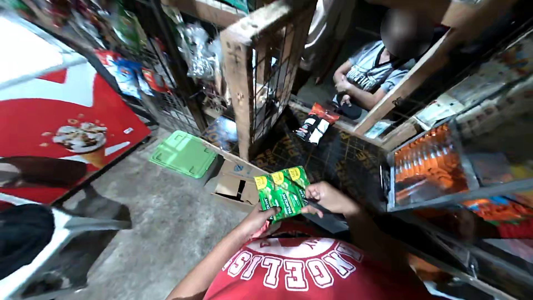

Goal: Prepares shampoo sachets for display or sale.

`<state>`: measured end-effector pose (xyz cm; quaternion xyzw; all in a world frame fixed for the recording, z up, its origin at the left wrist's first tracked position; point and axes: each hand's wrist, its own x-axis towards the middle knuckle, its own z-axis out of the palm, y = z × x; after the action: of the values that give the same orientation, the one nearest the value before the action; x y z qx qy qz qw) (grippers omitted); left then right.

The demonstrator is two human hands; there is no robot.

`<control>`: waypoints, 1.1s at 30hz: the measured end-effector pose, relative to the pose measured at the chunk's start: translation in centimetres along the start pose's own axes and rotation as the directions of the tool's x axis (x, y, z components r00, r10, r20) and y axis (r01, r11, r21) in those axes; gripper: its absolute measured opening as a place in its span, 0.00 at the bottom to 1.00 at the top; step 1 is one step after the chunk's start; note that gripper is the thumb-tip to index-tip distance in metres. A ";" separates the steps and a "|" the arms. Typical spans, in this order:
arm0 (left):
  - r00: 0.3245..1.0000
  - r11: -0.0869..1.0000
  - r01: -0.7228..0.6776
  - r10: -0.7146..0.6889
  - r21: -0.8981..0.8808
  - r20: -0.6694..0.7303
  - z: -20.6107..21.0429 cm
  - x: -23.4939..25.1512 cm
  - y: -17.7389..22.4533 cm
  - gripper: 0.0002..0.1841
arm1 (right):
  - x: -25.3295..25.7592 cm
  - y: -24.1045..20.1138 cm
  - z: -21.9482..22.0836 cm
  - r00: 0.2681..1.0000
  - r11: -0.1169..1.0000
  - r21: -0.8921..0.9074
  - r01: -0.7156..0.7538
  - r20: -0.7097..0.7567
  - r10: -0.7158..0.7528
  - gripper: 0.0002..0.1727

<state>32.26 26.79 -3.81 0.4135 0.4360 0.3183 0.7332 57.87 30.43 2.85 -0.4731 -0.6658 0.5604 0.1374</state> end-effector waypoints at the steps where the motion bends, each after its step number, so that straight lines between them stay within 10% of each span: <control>1: 1.000 1.000 0.000 0.000 0.002 -0.008 0.1 0.0 0.0 0.16 | -0.5 0.1 0.3 1.000 0.999 0.038 0.016 -0.001 -0.016 0.13; 33: 0.995 0.999 -0.045 0.046 0.013 -0.084 1.4 0.3 -1.1 0.12 | -0.9 3.7 2.2 0.949 0.877 0.374 0.301 -0.211 -0.235 0.12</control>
<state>33.77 26.04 -4.46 0.4136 0.4587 0.3496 0.7045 58.54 28.11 -0.86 -0.3811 -0.5827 0.6206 0.3607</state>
